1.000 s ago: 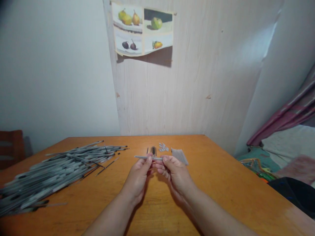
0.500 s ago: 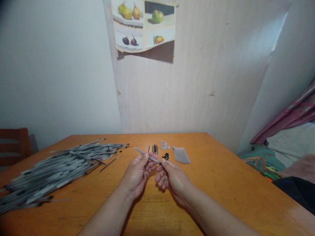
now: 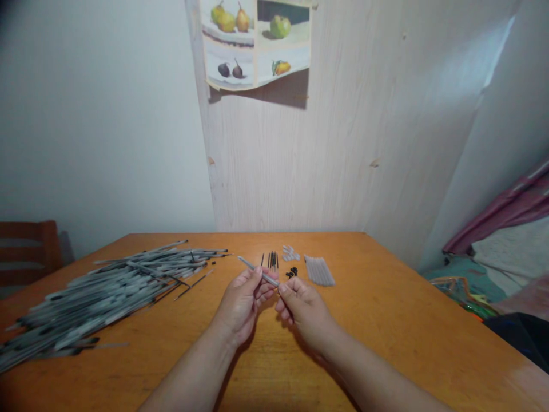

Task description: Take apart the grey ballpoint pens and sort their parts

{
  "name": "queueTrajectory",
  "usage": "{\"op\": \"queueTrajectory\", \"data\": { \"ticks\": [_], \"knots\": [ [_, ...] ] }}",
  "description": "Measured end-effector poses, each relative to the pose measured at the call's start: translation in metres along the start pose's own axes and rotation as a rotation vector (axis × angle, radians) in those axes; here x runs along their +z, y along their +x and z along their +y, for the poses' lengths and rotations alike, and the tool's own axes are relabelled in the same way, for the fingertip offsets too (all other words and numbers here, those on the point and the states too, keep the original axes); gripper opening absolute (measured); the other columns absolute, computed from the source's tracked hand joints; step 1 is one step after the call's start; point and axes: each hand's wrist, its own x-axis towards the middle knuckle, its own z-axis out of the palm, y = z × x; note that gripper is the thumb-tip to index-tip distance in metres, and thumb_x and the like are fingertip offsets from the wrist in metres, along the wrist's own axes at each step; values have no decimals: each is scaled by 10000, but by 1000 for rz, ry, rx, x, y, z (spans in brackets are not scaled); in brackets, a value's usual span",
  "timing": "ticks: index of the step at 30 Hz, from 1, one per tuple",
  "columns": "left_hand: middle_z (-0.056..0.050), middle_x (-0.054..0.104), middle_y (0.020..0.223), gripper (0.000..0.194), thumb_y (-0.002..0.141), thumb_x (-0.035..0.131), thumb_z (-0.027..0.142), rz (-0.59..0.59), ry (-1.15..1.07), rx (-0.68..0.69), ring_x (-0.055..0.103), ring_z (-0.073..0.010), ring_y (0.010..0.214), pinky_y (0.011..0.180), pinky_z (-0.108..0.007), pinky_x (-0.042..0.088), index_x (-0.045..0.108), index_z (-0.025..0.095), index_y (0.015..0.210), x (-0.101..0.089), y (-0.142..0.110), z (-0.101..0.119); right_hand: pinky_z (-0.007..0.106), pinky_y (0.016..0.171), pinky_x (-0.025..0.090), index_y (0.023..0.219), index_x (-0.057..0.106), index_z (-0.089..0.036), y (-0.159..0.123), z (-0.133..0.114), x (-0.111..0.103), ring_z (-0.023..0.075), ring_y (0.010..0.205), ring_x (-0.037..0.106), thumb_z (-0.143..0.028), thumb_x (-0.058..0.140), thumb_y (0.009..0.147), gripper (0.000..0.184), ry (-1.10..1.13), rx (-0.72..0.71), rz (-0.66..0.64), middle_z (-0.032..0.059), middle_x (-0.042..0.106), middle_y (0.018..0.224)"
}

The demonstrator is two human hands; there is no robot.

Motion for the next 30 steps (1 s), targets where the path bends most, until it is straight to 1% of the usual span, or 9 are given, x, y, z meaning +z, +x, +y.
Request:
{"op": "queueTrajectory", "data": {
  "ticks": [3,7,9,11,14,16,21,25,30],
  "knots": [
    [-92,754,917,357,827,739,477,30,25,6,678,-108,714,669,-204,496,643,146,922,1,0,-1,244,525,357,805,559,-215,0,2,0,114,544,477,-592,689,838,400,-110,-96,38,-23,590,650],
    [-93,753,897,380,797,762,498,45,31,9,670,-106,687,651,-204,494,645,146,880,2,-1,0,269,576,386,829,604,-215,0,4,-1,141,619,503,-498,678,870,295,-331,-262,135,-7,592,692],
    [-91,750,888,394,785,771,509,47,29,11,670,-110,688,656,-208,497,648,147,878,2,-1,1,271,599,408,851,616,-214,0,3,-1,144,649,525,-481,713,845,284,-354,-287,154,-2,608,732],
    [-82,745,872,400,782,771,513,51,31,15,664,-107,680,658,-210,498,649,147,885,2,-1,1,258,567,407,862,598,-213,0,3,0,131,615,529,-526,711,840,333,-264,-219,116,-10,608,723],
    [-76,740,853,416,771,778,520,50,39,12,663,-111,684,651,-211,494,650,147,903,0,0,0,228,454,343,873,573,-205,0,6,0,106,498,508,-665,567,896,461,-74,-42,4,-7,621,673],
    [-81,742,862,426,763,784,524,45,42,11,662,-114,685,649,-215,493,648,146,905,-1,1,-2,217,415,313,893,584,-191,0,9,0,103,463,511,-703,489,920,522,6,25,-39,11,643,660],
    [-84,745,882,425,763,776,536,46,46,14,656,-109,675,653,-219,490,646,148,877,-2,3,-4,211,440,335,880,574,-191,0,12,-2,86,465,505,-634,576,915,444,45,23,-54,-4,642,660],
    [-74,741,848,424,762,776,533,67,68,28,659,-114,681,660,-220,489,649,150,891,-2,3,-5,217,466,340,856,528,-215,0,9,-1,83,482,481,-575,703,844,400,18,2,-4,-37,613,657],
    [-83,741,861,410,787,754,528,68,72,27,671,-126,702,660,-222,489,640,152,903,-3,5,-6,221,487,350,855,533,-222,-1,3,4,88,494,470,-535,787,765,413,-21,-50,40,-70,546,588]
  ]
}}
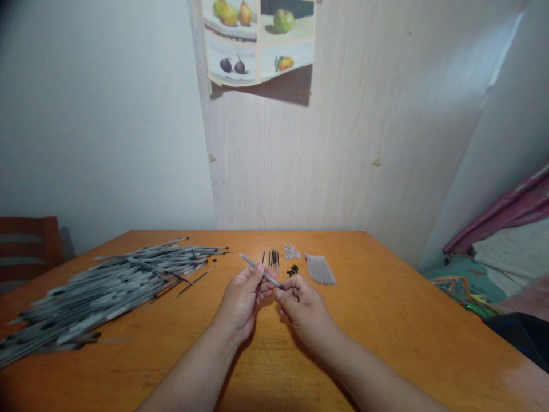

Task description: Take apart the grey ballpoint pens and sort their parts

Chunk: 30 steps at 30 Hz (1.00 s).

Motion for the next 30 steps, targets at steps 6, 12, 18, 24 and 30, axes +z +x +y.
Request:
{"op": "queueTrajectory", "data": {
  "ticks": [6,12,18,24,30],
  "knots": [
    [-79,734,850,396,809,734,522,-5,14,11,653,-118,690,666,-223,485,632,150,901,0,0,0,217,427,328,935,605,-184,1,6,-2,97,491,540,-675,542,910,496,62,86,-63,29,677,737],
    [-73,726,829,392,805,737,520,12,26,42,633,-112,671,659,-225,482,632,147,865,0,0,0,210,448,336,890,586,-183,-1,6,-4,83,487,519,-586,622,910,405,93,101,-80,2,657,698],
    [-61,721,808,403,798,739,526,26,30,29,626,-106,656,644,-217,469,629,146,871,0,1,-1,202,475,333,916,538,-211,1,10,-4,77,510,503,-464,750,853,337,96,70,-48,-44,624,677],
    [-55,716,799,417,783,751,534,25,24,37,607,-96,634,640,-213,461,623,145,859,0,1,-1,219,442,341,925,600,-177,0,6,-4,99,508,551,-615,580,926,439,109,114,-97,25,678,738],
    [-57,713,790,415,775,759,532,45,31,41,610,-101,633,639,-219,464,622,147,847,0,0,-1,223,472,351,875,580,-191,1,7,-5,87,504,530,-548,692,876,374,99,92,-79,0,660,704]
  ]
}}
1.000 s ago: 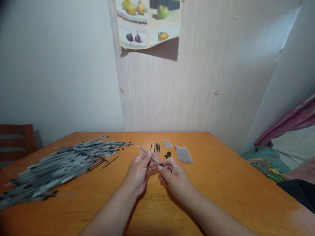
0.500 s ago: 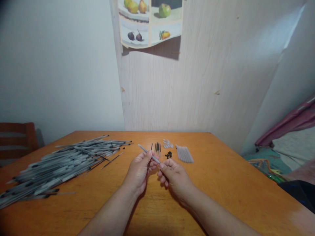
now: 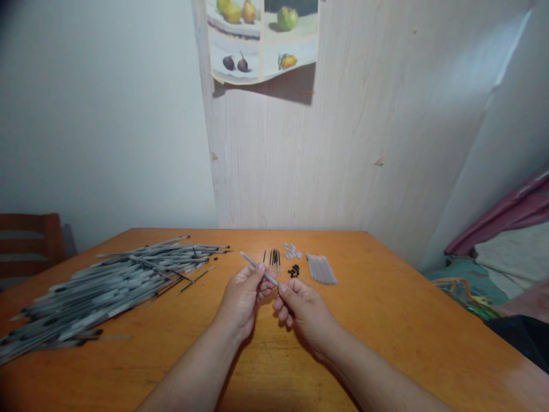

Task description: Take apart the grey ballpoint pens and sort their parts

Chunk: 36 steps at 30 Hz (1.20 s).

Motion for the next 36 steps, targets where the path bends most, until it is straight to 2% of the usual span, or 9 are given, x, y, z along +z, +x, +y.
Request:
{"op": "queueTrajectory", "data": {
  "ticks": [6,13,18,23,26,30,36],
  "knots": [
    [-36,688,737,400,790,749,520,8,3,4,591,-91,608,602,-200,435,618,146,846,1,-1,0,218,491,353,898,546,-206,1,3,-1,82,517,509,-463,759,848,338,-5,-38,12,-40,616,657],
    [-47,705,765,408,778,755,531,8,5,11,598,-95,627,635,-212,448,625,149,839,0,0,1,224,448,354,938,608,-166,-2,-3,1,101,509,556,-611,559,940,448,11,41,-36,29,675,717],
    [-53,706,756,424,755,770,541,16,9,18,599,-104,623,631,-221,447,620,150,821,0,0,0,220,472,347,871,558,-189,0,0,-1,82,506,528,-501,714,875,349,-17,1,3,-4,668,714],
    [-48,700,744,416,764,764,533,23,11,16,605,-110,628,639,-228,456,600,153,812,0,0,-1,225,497,329,888,533,-203,2,5,-2,79,515,496,-472,746,847,346,-5,-1,18,-24,638,685],
    [-38,688,721,420,763,765,536,28,18,23,600,-106,618,630,-224,454,590,155,799,1,0,-1,230,511,336,865,528,-209,2,3,2,80,512,470,-480,765,815,364,-27,-45,29,-47,590,621],
    [-26,665,678,430,751,774,543,57,24,34,594,-105,599,596,-211,442,589,157,795,1,1,0,228,472,296,797,504,-221,-2,-8,10,79,472,423,-540,806,722,445,-132,-87,107,-74,516,551],
    [-58,708,732,435,759,769,546,89,2,19,601,-94,578,579,-197,444,585,155,810,-1,3,0,246,466,324,781,507,-235,-4,-16,14,99,467,453,-586,781,698,453,-195,-97,125,-63,514,541]
  ]
}}
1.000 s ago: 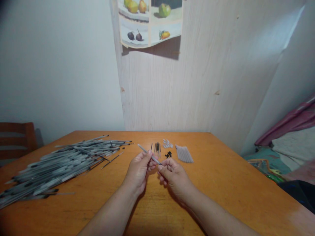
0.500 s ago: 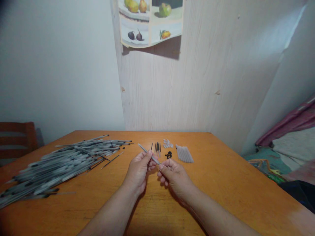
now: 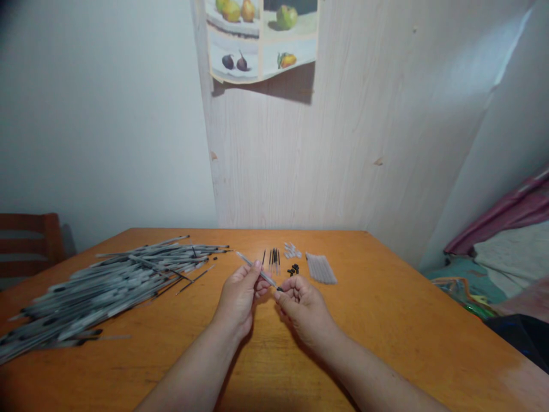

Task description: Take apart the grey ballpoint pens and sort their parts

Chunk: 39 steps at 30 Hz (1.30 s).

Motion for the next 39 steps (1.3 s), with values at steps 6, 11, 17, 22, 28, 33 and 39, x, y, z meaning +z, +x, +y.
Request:
{"op": "queueTrajectory", "data": {
  "ticks": [6,11,17,22,28,33,39],
  "knots": [
    [-56,705,714,355,874,662,506,66,-15,-44,618,-99,548,553,-194,461,572,162,866,0,0,2,251,469,313,796,538,-235,2,10,-3,100,475,433,-532,788,730,394,25,-4,-18,-59,509,555],
    [-56,699,701,280,945,579,446,124,-18,-115,612,-99,497,515,-191,459,549,169,921,2,-1,6,246,495,308,837,559,-228,4,20,-8,96,513,420,-474,765,785,325,8,-33,-60,-59,500,601],
    [-42,681,661,253,990,505,416,166,-22,-151,617,-104,488,482,-180,447,531,173,925,1,1,10,251,499,297,838,572,-228,4,25,-10,104,544,408,-413,699,844,225,-96,-64,-44,-49,497,637],
    [-62,691,672,275,984,527,417,205,-67,-161,628,-107,499,486,-183,456,532,168,867,-3,6,11,277,540,348,827,604,-226,9,16,-16,133,583,460,-413,677,838,201,-221,-132,24,-22,531,657],
    [-75,699,688,241,965,570,348,238,-128,-191,623,-103,494,495,-189,463,550,161,814,-8,9,14,309,576,362,863,623,-234,34,23,-49,173,595,494,-443,586,874,212,-474,-152,204,7,575,663],
    [-82,699,697,260,955,587,359,239,-144,-185,628,-103,499,501,-191,467,564,155,795,-11,12,11,318,655,394,925,711,-239,47,25,-68,219,758,616,-423,543,888,252,-993,-61,234,52,703,821],
    [-72,692,673,249,959,581,351,246,-142,-195,626,-106,495,493,-189,464,562,157,804,-10,13,12,347,702,426,1070,754,-294,49,23,-60,285,956,665,-450,498,925,332,-1319,71,165,77,751,977]
  ]
}}
